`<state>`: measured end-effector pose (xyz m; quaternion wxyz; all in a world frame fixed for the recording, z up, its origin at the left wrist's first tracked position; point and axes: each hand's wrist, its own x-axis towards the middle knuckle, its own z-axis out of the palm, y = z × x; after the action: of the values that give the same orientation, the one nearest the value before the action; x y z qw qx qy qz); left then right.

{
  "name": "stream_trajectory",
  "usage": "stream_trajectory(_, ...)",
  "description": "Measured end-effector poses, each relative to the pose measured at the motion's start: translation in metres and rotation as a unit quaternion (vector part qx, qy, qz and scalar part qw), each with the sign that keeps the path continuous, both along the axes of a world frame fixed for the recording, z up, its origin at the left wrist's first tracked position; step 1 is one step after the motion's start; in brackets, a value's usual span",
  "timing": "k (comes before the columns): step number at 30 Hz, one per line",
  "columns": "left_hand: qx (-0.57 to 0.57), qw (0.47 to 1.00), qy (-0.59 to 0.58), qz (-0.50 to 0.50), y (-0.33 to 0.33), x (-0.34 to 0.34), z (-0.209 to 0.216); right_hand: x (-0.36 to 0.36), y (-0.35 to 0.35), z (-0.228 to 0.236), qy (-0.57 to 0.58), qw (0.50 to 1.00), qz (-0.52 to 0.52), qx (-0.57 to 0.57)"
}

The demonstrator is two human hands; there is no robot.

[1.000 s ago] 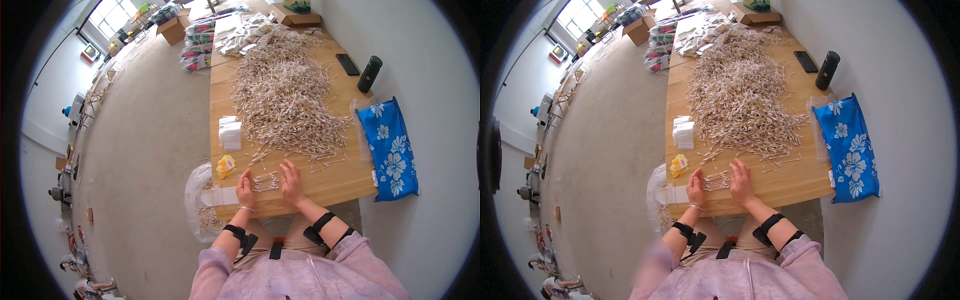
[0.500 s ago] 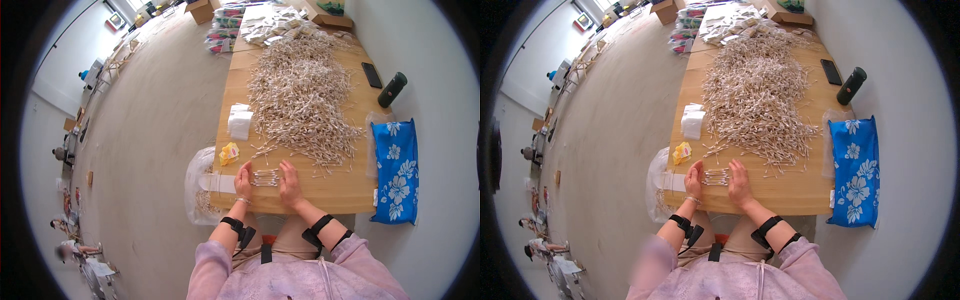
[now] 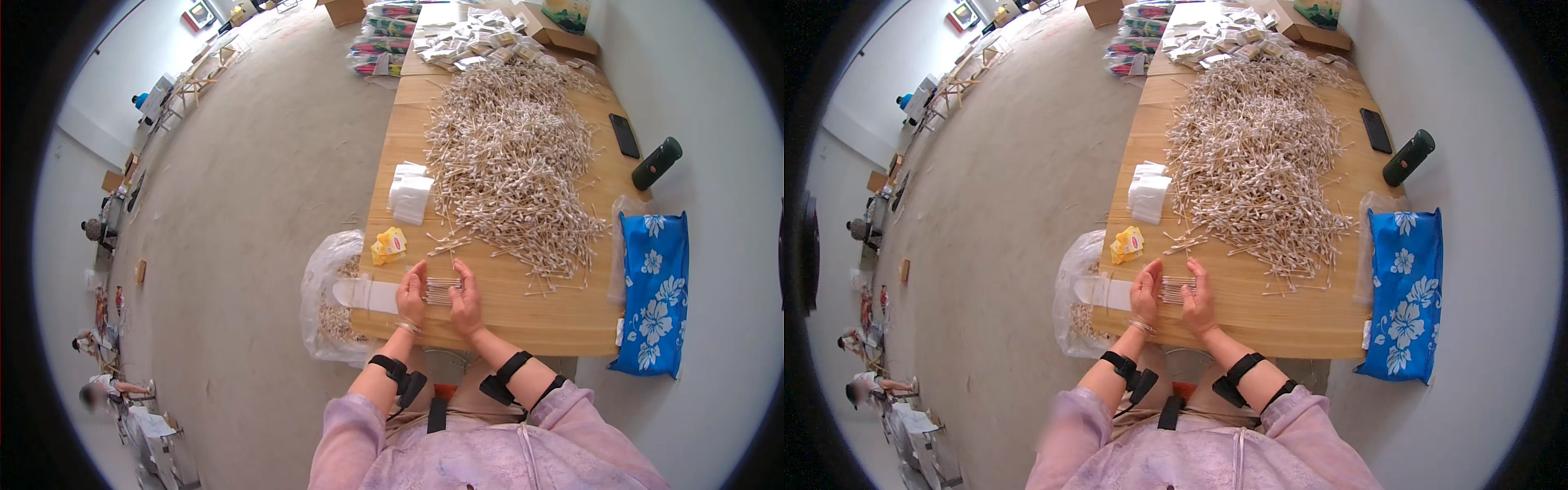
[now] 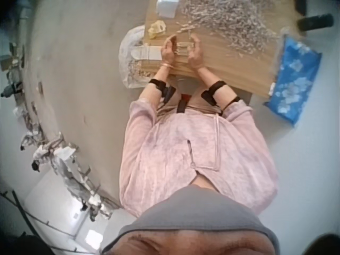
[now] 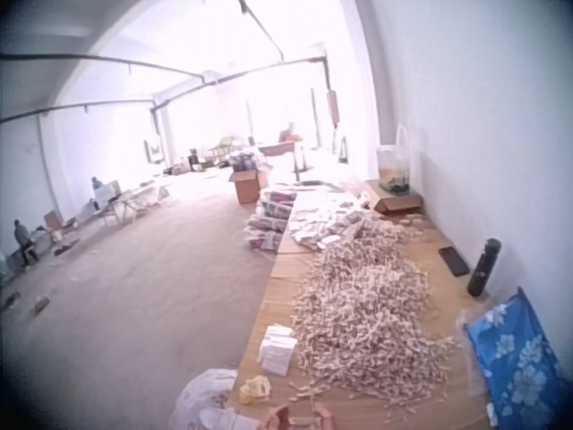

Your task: The recorder is counting cotton swabs and placing them into small plastic bags.

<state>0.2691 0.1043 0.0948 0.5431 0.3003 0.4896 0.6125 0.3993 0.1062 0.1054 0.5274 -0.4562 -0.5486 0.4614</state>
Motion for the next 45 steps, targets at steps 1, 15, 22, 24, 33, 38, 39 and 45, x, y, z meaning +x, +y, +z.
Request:
stream_trajectory(1, -0.001, 1.0, -0.002, -0.002, -0.001, -0.001, 0.0, -0.003, -0.003, 0.0, -0.008, 1.0, 0.003, 0.002)
stream_trajectory(15, 0.027, 0.995, -0.089, -0.046, -0.005, -0.01, 0.002, -0.012, -0.026, 0.017, -0.533, 0.842, 0.061, 0.057)
stream_trajectory(22, 0.032, 0.992, -0.101, -0.073, -0.002, -0.01, -0.013, -0.015, -0.04, 0.021, -0.636, 0.763, 0.113, 0.016)
stream_trajectory(24, 0.033, 0.992, -0.104, -0.065, -0.002, -0.013, -0.022, -0.018, -0.042, 0.024, -0.628, 0.77, 0.106, 0.046)
stream_trajectory(33, 0.031, 0.993, -0.11, 0.024, 0.002, -0.005, -0.019, 0.025, -0.03, 0.016, -0.23, 0.97, -0.078, 0.003)
stream_trajectory(38, 0.034, 0.994, -0.097, 0.026, 0.002, -0.008, -0.018, 0.025, -0.029, 0.017, -0.062, 0.992, -0.101, -0.043)
stream_trajectory(39, 0.031, 0.995, -0.097, 0.022, 0.002, -0.007, -0.016, 0.024, -0.027, 0.015, -0.058, 0.992, -0.103, -0.043)
stream_trajectory(45, 0.028, 0.998, -0.064, -0.011, -0.001, -0.002, -0.003, -0.005, -0.018, 0.012, -0.328, 0.941, -0.028, 0.07)
